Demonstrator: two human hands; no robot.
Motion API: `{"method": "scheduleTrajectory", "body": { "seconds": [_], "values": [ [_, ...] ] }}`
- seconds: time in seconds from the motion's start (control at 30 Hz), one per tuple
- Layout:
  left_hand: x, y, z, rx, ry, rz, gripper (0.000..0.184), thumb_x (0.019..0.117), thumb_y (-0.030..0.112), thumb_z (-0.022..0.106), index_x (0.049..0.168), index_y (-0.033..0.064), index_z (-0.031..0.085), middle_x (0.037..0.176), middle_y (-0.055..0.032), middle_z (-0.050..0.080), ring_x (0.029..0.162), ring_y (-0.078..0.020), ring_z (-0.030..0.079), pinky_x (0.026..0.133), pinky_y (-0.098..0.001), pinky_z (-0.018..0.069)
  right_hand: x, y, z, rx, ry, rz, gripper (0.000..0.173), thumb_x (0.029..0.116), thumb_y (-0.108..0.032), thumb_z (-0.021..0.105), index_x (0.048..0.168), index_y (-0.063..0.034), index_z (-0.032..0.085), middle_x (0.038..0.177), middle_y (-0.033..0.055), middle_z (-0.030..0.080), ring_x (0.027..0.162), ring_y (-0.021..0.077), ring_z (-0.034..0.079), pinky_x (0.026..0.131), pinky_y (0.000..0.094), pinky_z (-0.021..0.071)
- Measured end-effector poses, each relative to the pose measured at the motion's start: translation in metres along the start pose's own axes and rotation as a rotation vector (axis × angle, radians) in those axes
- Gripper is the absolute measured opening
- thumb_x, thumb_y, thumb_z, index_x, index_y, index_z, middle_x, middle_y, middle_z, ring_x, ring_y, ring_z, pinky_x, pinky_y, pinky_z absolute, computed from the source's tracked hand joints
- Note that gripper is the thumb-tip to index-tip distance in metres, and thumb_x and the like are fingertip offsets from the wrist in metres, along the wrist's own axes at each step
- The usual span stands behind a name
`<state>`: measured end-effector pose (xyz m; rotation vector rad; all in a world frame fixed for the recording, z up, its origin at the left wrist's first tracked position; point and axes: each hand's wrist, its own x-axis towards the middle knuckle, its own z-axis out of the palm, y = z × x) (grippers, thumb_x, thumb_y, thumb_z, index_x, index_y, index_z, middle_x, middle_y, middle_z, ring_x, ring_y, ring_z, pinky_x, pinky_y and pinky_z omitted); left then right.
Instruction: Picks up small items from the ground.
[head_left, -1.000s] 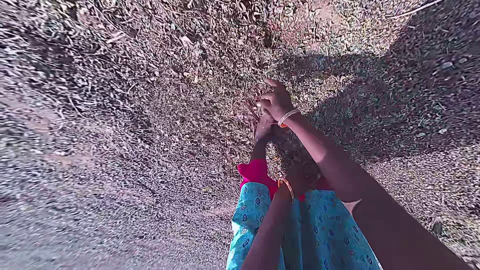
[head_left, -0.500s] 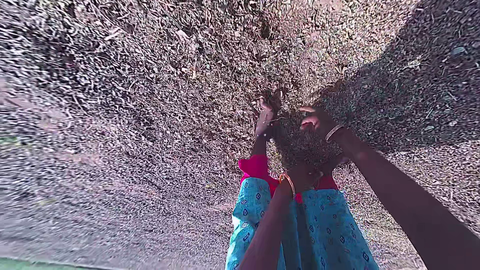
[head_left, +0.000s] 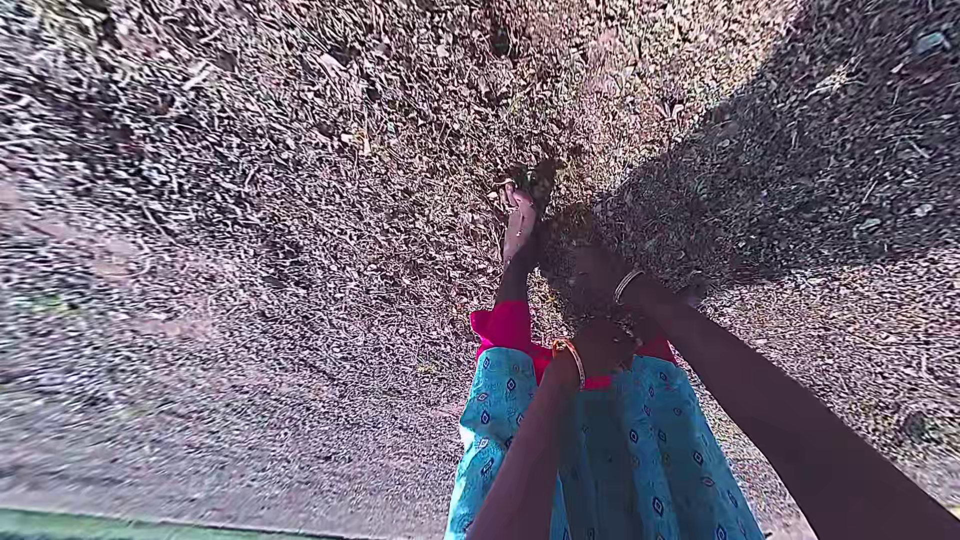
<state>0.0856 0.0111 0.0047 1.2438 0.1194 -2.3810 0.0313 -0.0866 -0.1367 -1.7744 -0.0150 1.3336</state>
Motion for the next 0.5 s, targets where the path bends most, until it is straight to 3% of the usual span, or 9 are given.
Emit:
{"method": "scheduleTrajectory", "body": {
  "seconds": [0.07, 0.13, 0.23, 0.3, 0.33, 0.37, 0.43, 0.47, 0.5],
  "values": [
    [0.005, -0.002, 0.002, 0.008, -0.003, -0.013, 0.044, 0.1119, 0.028, 0.04, 0.101, -0.0052, 0.067, 0.082, -0.0064, 0.063, 0.071, -0.009, 0.058, 0.074, -0.0291, 0.0515, -0.002, 0.029, -0.032, 0.047, 0.341, 0.065, 0.024, 0.0991, -0.017, 0.066, 0.105, 0.0045, 0.076, 0.144, 0.0216, 0.059, 0.137, 0.043, 0.052, 0.114, 0.0605, 0.0382],
    [0.007, -0.002, 0.005, 0.018, -0.01, -0.041, 0.043, 0.1118, 0.028, 0.041, 0.102, -0.0055, 0.067, 0.084, -0.0078, 0.063, 0.073, -0.0106, 0.059, 0.076, -0.0302, 0.0522, -0.003, 0.049, -0.059, 0.0, 0.462, 0.233, 0.031, 0.0993, -0.027, 0.068, 0.113, -0.0014, 0.077, 0.157, 0.0185, 0.048, 0.146, 0.0461, 0.038, 0.116, 0.066, 0.0303],
    [0.006, 0.001, 0.007, 0.044, -0.013, -0.061, 0.043, 0.1117, 0.028, 0.041, 0.103, -0.0058, 0.067, 0.085, -0.008, 0.063, 0.073, -0.0108, 0.059, 0.076, -0.0302, 0.052, 0.002, 0.054, -0.036, -0.012, 0.359, 0.325, 0.032, 0.0977, -0.032, 0.07, 0.116, -0.0065, 0.078, 0.167, 0.0146, 0.032, 0.154, 0.0516, 0.016, 0.117, 0.0749, 0.0202],
    [0.005, 0.004, 0.007, 0.058, -0.013, -0.069, 0.043, 0.1118, 0.028, 0.041, 0.105, -0.006, 0.067, 0.086, -0.0086, 0.063, 0.075, -0.011, 0.059, 0.077, -0.0308, 0.0519, -0.009, 0.035, 0.009, -0.024, 0.169, 0.277, 0.036, 0.1015, -0.035, 0.065, 0.119, -0.0054, 0.075, 0.164, 0.018, 0.037, 0.151, 0.0532, 0.023, 0.113, 0.0766, 0.0246],
    [0.005, 0.005, 0.007, 0.065, -0.011, -0.068, 0.043, 0.1116, 0.027, 0.042, 0.105, -0.0062, 0.067, 0.087, -0.0095, 0.064, 0.075, -0.0117, 0.059, 0.078, -0.0315, 0.0515, -0.025, 0.022, 0.036, -0.019, 0.165, 0.221, 0.037, 0.1023, -0.033, 0.063, 0.117, -0.001, 0.074, 0.148, 0.0239, 0.054, 0.141, 0.0532, 0.041, 0.111, 0.0729, 0.0319],
    [0.005, 0.005, 0.008, 0.069, -0.004, -0.06, 0.041, 0.1114, 0.027, 0.042, 0.106, -0.0059, 0.067, 0.086, -0.0093, 0.063, 0.073, -0.0115, 0.058, 0.076, -0.0308, 0.0511, -0.043, 0.009, 0.059, 0.049, 0.226, 0.197, 0.037, 0.1003, -0.03, 0.064, 0.114, 0.0028, 0.074, 0.127, 0.0261, 0.067, 0.122, 0.0492, 0.059, 0.102, 0.0677, 0.0439],
    [0.008, 0.003, 0.009, 0.079, -0.005, -0.029, 0.039, 0.1111, 0.024, 0.043, 0.111, -0.0076, 0.065, 0.086, -0.0108, 0.063, 0.072, -0.0115, 0.059, 0.074, -0.0289, 0.0524, -0.076, -0.039, 0.029, 0.337, -0.237, 0.486, 0.041, 0.1089, -0.015, 0.049, 0.143, 0.008, 0.051, 0.145, 0.0285, 0.054, 0.137, 0.04, 0.05, 0.117, 0.0501, 0.0337],
    [0.009, 0.003, 0.01, 0.092, -0.016, -0.022, 0.039, 0.1112, 0.023, 0.042, 0.112, -0.0087, 0.065, 0.087, -0.0122, 0.063, 0.073, -0.0126, 0.059, 0.075, -0.0296, 0.0525, -0.085, -0.048, 0.02, 0.351, -0.36, 0.523, 0.043, 0.1115, -0.013, 0.041, 0.151, 0.0055, 0.043, 0.154, 0.0244, 0.046, 0.145, 0.0338, 0.043, 0.12, 0.0435, 0.0293],
    [0.009, 0.003, 0.01, 0.112, -0.024, -0.024, 0.041, 0.1114, 0.024, 0.041, 0.108, -0.0083, 0.066, 0.086, -0.0114, 0.062, 0.073, -0.0126, 0.058, 0.075, -0.0299, 0.0517, -0.09, -0.039, 0.025, 0.224, -0.378, 0.403, 0.044, 0.1133, -0.016, 0.036, 0.152, 0.0038, 0.041, 0.157, 0.0215, 0.044, 0.146, 0.0294, 0.042, 0.121, 0.0376, 0.0291]
  ]
}}
